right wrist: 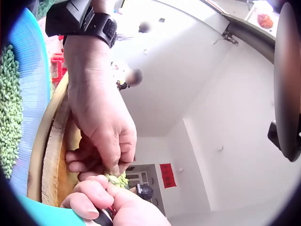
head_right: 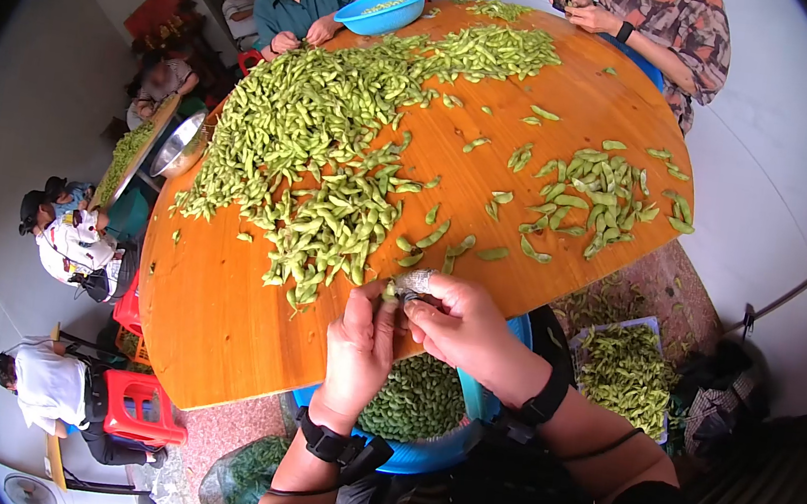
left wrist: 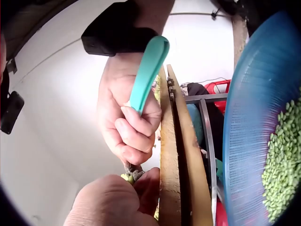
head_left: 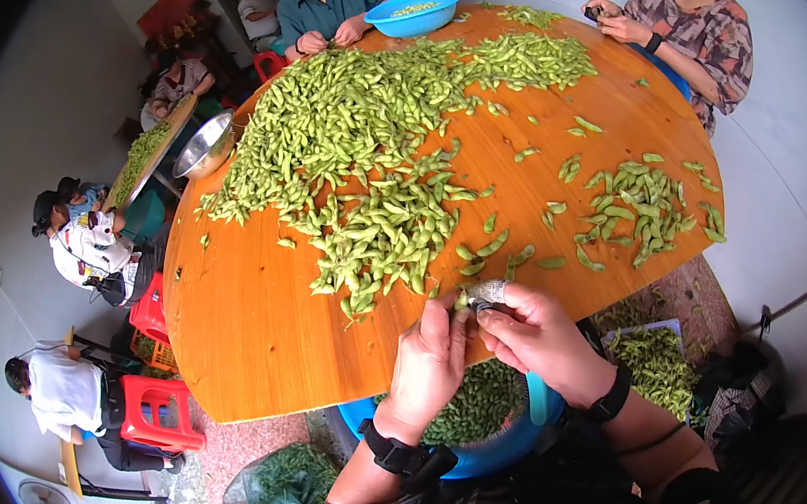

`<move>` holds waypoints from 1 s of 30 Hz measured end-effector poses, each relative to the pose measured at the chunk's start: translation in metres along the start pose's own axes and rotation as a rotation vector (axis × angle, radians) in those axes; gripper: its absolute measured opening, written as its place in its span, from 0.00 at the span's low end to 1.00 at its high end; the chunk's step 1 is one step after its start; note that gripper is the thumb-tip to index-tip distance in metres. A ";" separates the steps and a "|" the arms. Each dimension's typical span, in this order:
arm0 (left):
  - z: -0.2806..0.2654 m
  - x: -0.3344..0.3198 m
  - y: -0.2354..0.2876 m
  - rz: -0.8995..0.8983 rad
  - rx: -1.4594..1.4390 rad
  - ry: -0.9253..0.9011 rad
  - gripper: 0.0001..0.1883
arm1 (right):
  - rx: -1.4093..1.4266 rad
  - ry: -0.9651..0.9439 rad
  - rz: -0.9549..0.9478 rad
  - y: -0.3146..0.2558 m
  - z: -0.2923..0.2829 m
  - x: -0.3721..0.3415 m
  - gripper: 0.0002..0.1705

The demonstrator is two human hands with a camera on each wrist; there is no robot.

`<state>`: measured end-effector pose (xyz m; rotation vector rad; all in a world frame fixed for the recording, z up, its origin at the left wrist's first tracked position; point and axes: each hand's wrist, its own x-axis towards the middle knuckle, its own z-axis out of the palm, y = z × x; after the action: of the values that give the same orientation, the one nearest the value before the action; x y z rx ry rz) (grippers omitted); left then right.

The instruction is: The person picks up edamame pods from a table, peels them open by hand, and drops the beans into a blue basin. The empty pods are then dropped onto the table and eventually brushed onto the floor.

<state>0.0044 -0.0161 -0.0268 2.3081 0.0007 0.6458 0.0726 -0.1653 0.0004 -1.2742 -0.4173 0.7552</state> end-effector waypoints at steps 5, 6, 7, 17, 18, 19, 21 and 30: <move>-0.006 0.008 0.000 -0.240 -0.394 -0.061 0.09 | 0.019 0.003 0.016 -0.003 0.002 0.000 0.07; -0.008 0.010 -0.002 -0.355 -0.569 -0.096 0.10 | 0.018 -0.002 0.013 0.004 0.005 0.003 0.07; -0.010 0.011 -0.001 -0.352 -0.566 -0.093 0.10 | -0.181 0.063 -0.232 0.015 0.010 0.007 0.08; -0.011 0.004 0.005 -0.130 -0.261 -0.186 0.13 | -0.407 0.154 -0.281 0.008 0.010 -0.006 0.12; -0.012 0.002 0.014 -0.062 -0.221 -0.134 0.16 | -0.410 0.148 -0.283 0.008 0.007 -0.006 0.12; -0.012 -0.002 0.016 -0.058 -0.222 -0.133 0.16 | -0.411 0.150 -0.286 0.012 0.002 -0.004 0.12; -0.015 -0.019 0.020 -0.035 0.069 -0.063 0.20 | -0.460 0.302 -0.476 0.021 -0.014 0.002 0.13; -0.026 0.012 0.037 0.175 0.455 0.044 0.10 | -0.495 0.530 -0.220 -0.011 -0.090 0.009 0.07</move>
<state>-0.0035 -0.0243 0.0190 2.7521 -0.0370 0.8565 0.1416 -0.2234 -0.0139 -1.7911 -0.3083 0.1049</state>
